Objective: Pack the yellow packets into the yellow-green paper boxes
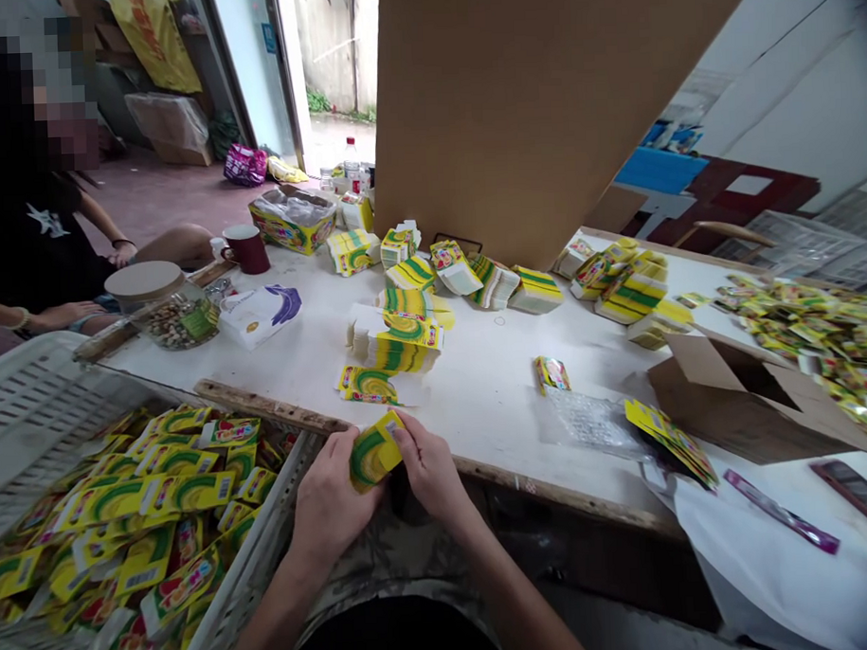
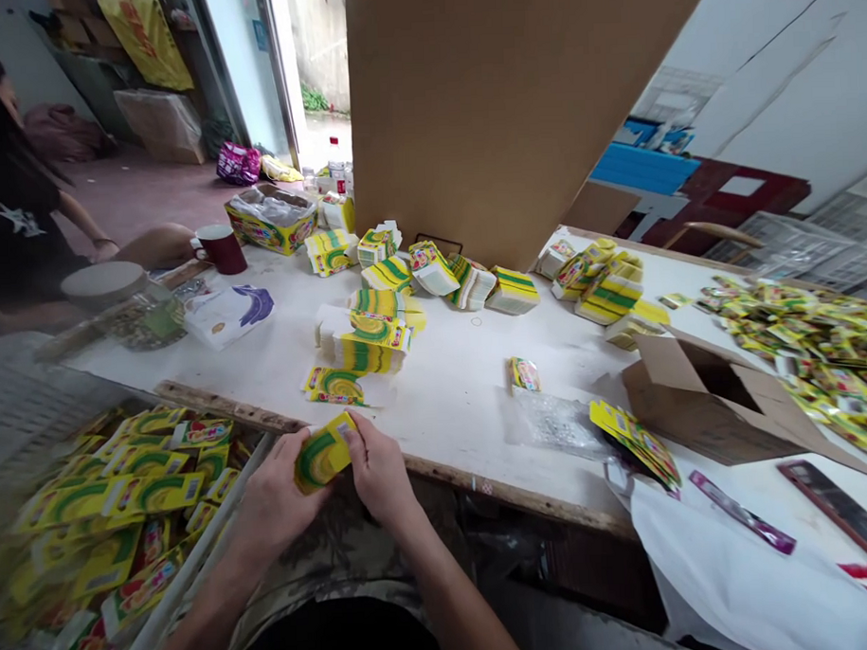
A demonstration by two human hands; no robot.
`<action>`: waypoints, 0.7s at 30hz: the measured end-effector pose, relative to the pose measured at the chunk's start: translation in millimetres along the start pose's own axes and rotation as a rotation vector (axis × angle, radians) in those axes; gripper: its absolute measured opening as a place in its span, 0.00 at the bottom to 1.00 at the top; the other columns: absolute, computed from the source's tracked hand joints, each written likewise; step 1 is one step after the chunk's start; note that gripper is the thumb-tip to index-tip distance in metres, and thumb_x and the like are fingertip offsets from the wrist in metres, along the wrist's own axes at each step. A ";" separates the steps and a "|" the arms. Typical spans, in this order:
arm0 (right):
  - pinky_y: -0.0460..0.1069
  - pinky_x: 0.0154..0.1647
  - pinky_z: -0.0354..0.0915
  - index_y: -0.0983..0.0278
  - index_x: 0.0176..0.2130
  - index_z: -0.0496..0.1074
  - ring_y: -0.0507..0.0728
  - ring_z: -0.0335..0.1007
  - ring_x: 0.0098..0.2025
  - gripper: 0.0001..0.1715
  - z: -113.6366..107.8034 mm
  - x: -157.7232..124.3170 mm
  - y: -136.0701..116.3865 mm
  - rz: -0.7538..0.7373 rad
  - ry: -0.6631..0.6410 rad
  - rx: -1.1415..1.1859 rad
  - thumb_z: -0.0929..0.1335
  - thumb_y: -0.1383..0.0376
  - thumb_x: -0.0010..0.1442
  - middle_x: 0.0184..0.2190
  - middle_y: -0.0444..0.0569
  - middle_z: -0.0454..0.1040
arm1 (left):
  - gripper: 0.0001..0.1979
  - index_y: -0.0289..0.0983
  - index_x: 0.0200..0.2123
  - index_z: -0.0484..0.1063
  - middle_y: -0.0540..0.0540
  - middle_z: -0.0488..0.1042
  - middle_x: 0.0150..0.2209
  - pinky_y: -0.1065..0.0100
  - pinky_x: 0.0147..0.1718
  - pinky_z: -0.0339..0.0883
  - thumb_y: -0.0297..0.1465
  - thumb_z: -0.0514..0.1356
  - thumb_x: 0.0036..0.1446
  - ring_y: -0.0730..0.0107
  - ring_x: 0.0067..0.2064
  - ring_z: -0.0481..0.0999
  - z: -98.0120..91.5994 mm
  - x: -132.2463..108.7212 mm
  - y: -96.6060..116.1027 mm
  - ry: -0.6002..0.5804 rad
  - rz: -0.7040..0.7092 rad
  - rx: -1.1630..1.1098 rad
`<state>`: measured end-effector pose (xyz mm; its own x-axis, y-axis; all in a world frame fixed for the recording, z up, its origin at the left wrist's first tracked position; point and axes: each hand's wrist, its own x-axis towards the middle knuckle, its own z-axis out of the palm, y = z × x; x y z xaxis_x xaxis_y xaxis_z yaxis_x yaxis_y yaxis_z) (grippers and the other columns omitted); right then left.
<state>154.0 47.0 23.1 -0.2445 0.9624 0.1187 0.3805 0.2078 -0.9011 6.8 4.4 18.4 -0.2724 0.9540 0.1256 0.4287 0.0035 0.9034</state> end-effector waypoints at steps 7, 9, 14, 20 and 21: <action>0.56 0.48 0.64 0.67 0.44 0.71 0.62 0.69 0.45 0.14 10.4 63.9 25.5 0.103 0.110 -0.233 0.68 0.64 0.58 0.43 0.58 0.72 | 0.34 0.38 0.43 0.65 0.41 0.72 0.43 0.62 0.38 0.70 0.61 0.48 0.49 0.63 0.39 0.75 -21.9 12.7 -22.2 0.535 -0.368 -0.974; 0.60 0.50 0.61 0.67 0.39 0.71 0.66 0.66 0.47 0.14 16.1 76.8 31.4 0.124 0.124 -0.301 0.72 0.69 0.50 0.42 0.60 0.70 | 0.33 0.37 0.43 0.65 0.39 0.72 0.44 0.62 0.38 0.72 0.60 0.47 0.52 0.62 0.41 0.76 -23.8 14.0 -24.2 0.503 -0.481 -1.119; 0.59 0.48 0.60 0.65 0.35 0.67 0.66 0.64 0.46 0.14 23.8 80.9 34.4 0.098 0.118 -0.347 0.72 0.72 0.46 0.39 0.57 0.70 | 0.24 0.35 0.44 0.69 0.42 0.74 0.38 0.72 0.29 0.71 0.50 0.56 0.56 0.71 0.31 0.75 -10.4 7.6 -24.0 0.338 -0.532 -1.150; 0.49 0.35 0.62 0.62 0.35 0.61 0.54 0.65 0.31 0.11 9.3 60.6 18.5 0.046 0.113 -0.215 0.68 0.69 0.53 0.30 0.43 0.68 | 0.27 0.34 0.45 0.69 0.39 0.74 0.43 0.68 0.38 0.71 0.48 0.63 0.50 0.64 0.42 0.75 10.0 0.2 -15.1 0.128 -0.483 -1.140; 0.47 0.33 0.62 0.62 0.35 0.60 0.53 0.64 0.29 0.11 6.4 53.4 12.2 0.036 0.103 -0.180 0.68 0.67 0.54 0.29 0.42 0.67 | 0.28 0.35 0.46 0.69 0.39 0.73 0.45 0.67 0.41 0.71 0.48 0.64 0.48 0.63 0.45 0.74 11.5 0.7 -11.6 0.129 -0.434 -1.149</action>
<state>139.9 99.8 15.7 -0.1386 0.9807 0.1380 0.5427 0.1917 -0.8178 11.5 8.5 3.3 -0.3138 0.9028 -0.2940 -0.7063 -0.0151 0.7077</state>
